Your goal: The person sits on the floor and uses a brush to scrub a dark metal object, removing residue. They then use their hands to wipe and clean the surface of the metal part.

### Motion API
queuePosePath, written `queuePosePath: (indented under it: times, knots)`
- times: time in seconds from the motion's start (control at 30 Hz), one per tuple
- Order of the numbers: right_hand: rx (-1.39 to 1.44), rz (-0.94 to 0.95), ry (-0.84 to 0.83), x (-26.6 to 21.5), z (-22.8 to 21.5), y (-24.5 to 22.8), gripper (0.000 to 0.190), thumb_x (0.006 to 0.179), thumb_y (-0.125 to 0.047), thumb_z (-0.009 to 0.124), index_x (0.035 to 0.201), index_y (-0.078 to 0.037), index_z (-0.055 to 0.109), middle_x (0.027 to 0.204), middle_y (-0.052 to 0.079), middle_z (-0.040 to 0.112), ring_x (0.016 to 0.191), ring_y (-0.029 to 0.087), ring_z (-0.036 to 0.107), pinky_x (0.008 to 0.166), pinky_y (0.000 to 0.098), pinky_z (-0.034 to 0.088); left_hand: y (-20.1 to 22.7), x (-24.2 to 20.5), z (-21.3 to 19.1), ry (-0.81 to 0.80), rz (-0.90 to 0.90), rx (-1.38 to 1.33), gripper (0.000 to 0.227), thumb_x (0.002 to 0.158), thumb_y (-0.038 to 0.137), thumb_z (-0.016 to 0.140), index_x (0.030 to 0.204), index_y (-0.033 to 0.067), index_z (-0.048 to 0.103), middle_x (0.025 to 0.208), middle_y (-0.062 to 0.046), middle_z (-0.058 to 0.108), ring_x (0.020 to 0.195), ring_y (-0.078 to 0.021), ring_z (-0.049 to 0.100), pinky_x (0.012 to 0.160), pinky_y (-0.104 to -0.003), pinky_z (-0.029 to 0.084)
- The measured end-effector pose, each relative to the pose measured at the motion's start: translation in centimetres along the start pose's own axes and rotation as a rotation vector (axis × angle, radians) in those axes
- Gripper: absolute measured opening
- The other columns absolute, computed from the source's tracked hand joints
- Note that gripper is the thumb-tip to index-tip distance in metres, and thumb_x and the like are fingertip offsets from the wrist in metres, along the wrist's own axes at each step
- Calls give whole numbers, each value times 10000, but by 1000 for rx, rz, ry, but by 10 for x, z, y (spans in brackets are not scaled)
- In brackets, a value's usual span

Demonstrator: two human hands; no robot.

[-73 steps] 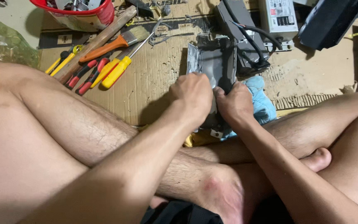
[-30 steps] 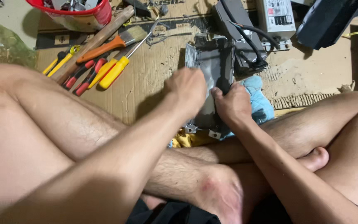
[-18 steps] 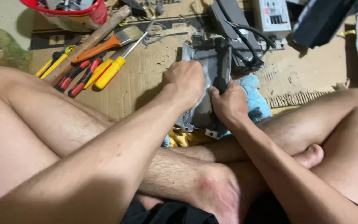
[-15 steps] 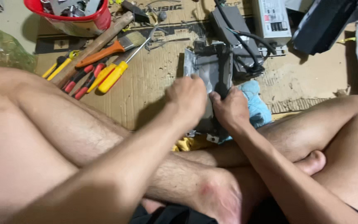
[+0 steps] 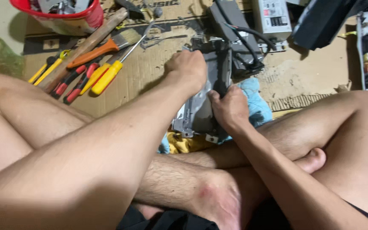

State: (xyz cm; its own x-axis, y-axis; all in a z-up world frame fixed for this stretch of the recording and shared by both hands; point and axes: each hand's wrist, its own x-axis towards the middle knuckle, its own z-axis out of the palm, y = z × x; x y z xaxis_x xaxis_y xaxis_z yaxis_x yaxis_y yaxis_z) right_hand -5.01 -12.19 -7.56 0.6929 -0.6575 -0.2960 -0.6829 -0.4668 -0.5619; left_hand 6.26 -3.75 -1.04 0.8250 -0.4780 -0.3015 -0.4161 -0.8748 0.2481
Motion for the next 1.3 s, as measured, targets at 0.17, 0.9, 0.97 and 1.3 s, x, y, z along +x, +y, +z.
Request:
queuePosePath:
  times: [0.17,0.9,0.97,1.3]
  knots:
    - [-4,7,-8,-1,1,4,473,917,-396,664,1164,7,665,1052,270,718,1083,453,681,897,572,562,7,-44,5,-87,-13,-51,314,915,68,515,1120,7,744,1163,-211,729,1184,-413,659,942,-555,561]
    - [-14,-2,23,4,6,2,481,907,-423,668,1075,28,683,971,269,728,1029,453,699,847,569,575,-1,4,1,-37,-19,-60,346,939,78,444,1115,19,736,1146,-209,719,1177,-437,646,945,-592,543]
    - [-8,-16,23,-1,1,8,473,915,-408,658,1087,32,682,991,291,721,1041,473,690,846,582,571,8,-17,12,-55,-12,-75,302,926,86,497,1069,28,756,1102,-219,730,1144,-430,668,898,-585,569]
    - [-48,-33,38,5,10,15,453,916,-420,647,1105,-8,648,1028,289,715,1062,468,684,887,571,573,15,-36,12,-28,4,54,221,918,67,605,1045,34,783,1086,-211,744,1140,-398,683,861,-549,594]
